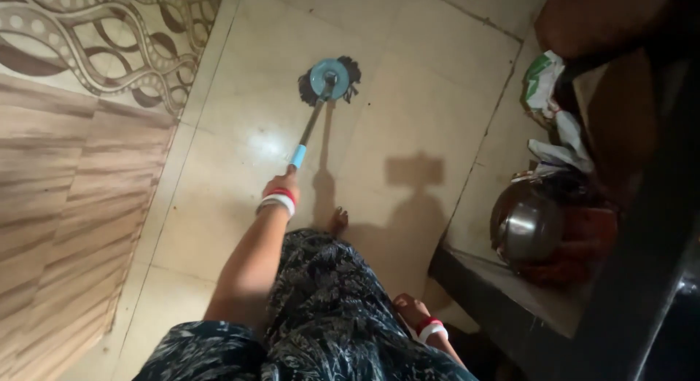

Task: Mop the tiled floor of a room.

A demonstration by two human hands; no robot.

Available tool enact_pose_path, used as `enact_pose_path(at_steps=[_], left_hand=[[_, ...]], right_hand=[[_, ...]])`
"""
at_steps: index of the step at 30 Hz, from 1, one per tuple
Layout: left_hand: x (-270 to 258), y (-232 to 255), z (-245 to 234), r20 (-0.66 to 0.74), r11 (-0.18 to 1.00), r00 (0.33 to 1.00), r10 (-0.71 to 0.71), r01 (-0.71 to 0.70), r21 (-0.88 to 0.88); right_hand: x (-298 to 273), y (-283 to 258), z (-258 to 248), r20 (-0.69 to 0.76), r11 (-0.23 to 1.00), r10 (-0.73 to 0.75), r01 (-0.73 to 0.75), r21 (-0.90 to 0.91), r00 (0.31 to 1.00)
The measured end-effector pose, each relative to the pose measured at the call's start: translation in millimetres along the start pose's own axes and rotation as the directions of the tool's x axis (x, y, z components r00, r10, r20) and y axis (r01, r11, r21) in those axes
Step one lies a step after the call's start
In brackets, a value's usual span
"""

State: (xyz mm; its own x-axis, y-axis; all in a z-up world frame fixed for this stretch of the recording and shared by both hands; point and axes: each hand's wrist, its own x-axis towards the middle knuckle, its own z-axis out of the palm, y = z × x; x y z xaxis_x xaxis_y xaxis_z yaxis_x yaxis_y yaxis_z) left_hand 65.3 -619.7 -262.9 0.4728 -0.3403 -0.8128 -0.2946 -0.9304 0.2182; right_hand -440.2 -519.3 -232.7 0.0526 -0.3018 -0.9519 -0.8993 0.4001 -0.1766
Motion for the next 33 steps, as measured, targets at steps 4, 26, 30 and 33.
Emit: enact_pose_path(at_steps=[4,26,30,33], left_hand=[[-9,-90,10,0.023,0.994,1.000,0.009,-0.012,0.110],[136,11,-101,0.077,0.982,0.997,0.007,0.008,-0.190],[290,107,-140,-0.049,0.975,0.974,0.222,-0.220,0.029],[272,175,-203,-0.007,0.974,0.974,0.227,-0.226,0.031]], right_hand=[[25,-16,-29,0.037,0.985,-0.130,0.133,-0.113,0.991],[152,-6,53,0.091,0.971,-0.221,0.228,-0.073,0.971],[189,-16,105,0.108,0.966,-0.091,0.114,-0.230,0.990],[186,-50,132,0.037,0.989,-0.126,0.128,-0.076,0.991]])
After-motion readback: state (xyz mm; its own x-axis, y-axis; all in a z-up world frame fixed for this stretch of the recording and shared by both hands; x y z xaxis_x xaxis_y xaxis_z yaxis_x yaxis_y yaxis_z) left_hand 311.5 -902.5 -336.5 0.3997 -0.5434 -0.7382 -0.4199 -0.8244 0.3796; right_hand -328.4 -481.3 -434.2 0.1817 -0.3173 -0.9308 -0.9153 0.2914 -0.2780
